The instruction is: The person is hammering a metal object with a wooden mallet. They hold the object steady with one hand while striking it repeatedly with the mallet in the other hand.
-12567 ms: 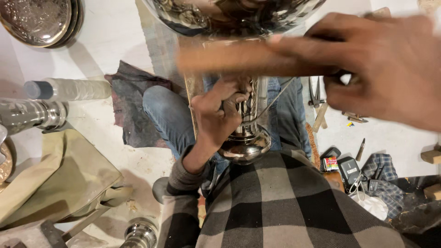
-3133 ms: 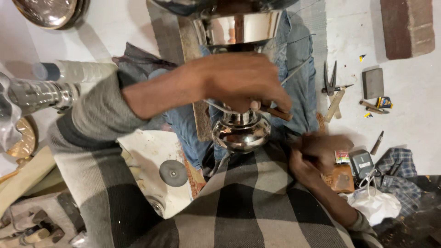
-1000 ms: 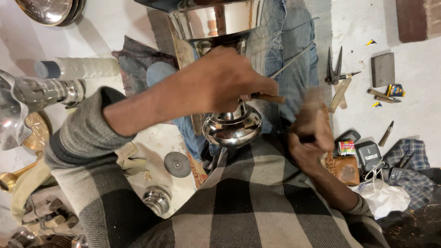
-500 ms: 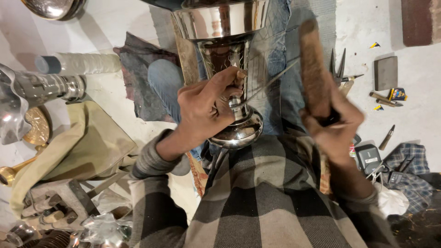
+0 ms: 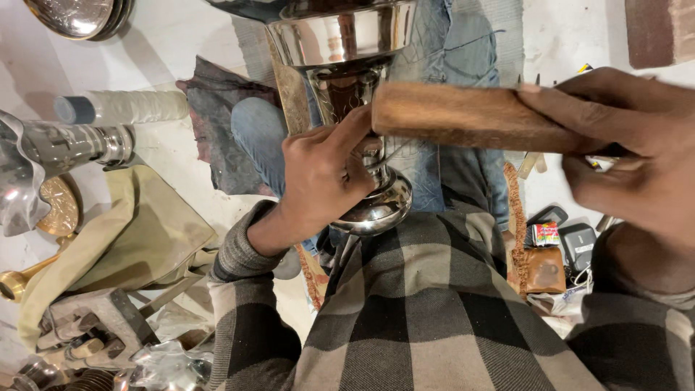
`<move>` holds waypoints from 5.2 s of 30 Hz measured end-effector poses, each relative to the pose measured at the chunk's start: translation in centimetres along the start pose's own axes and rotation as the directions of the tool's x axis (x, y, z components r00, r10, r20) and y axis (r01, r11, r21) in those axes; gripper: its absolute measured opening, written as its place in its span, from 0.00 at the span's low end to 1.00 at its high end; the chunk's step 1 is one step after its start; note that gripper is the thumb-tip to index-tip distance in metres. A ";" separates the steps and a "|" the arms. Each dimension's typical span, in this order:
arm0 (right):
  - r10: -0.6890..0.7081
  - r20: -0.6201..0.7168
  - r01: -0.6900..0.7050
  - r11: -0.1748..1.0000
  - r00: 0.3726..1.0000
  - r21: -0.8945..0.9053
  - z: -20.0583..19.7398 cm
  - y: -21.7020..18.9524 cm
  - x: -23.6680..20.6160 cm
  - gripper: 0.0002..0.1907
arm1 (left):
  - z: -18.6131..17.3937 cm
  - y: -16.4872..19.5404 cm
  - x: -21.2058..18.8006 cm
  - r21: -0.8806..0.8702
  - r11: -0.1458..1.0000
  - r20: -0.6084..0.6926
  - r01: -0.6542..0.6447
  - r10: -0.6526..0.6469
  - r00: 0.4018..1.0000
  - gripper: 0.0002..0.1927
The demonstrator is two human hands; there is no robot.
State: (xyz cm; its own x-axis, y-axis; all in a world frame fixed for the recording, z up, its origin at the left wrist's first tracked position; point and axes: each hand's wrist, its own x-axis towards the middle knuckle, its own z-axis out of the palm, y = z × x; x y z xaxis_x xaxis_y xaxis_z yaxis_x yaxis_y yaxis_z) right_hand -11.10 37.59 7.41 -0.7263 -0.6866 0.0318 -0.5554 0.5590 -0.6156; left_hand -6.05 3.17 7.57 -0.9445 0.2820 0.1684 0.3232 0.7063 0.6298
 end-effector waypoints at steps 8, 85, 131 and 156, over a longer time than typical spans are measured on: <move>0.291 -0.480 0.286 0.517 0.828 0.807 13.2 1.5 -1.2 0.37 | 1.5 -1.8 0.6 -0.474 0.870 -0.287 -0.133 -0.010 0.958 0.23; 0.523 -0.603 0.017 0.747 0.602 0.664 20.1 -5.3 -1.8 0.31 | -3.7 -3.1 7.5 0.320 0.737 0.256 -0.595 0.538 0.804 0.27; 0.553 -0.702 0.049 0.769 0.449 0.637 24.5 -5.5 -1.8 0.20 | -5.1 -2.5 11.0 0.137 0.696 0.555 -0.705 0.536 0.637 0.27; 0.423 -0.694 -0.112 0.888 0.582 0.447 24.2 -2.6 -1.8 0.07 | -4.7 -1.4 11.5 0.045 0.718 0.533 -0.694 0.571 0.625 0.18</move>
State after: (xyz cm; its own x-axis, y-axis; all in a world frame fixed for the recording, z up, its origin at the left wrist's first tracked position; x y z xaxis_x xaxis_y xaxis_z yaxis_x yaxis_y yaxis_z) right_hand 1.43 26.11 -10.06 -0.9391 0.1594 0.3046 -0.2305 0.3656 -0.9018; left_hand -17.60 2.38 12.14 -0.3747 0.9252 0.0608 0.8906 0.3408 0.3012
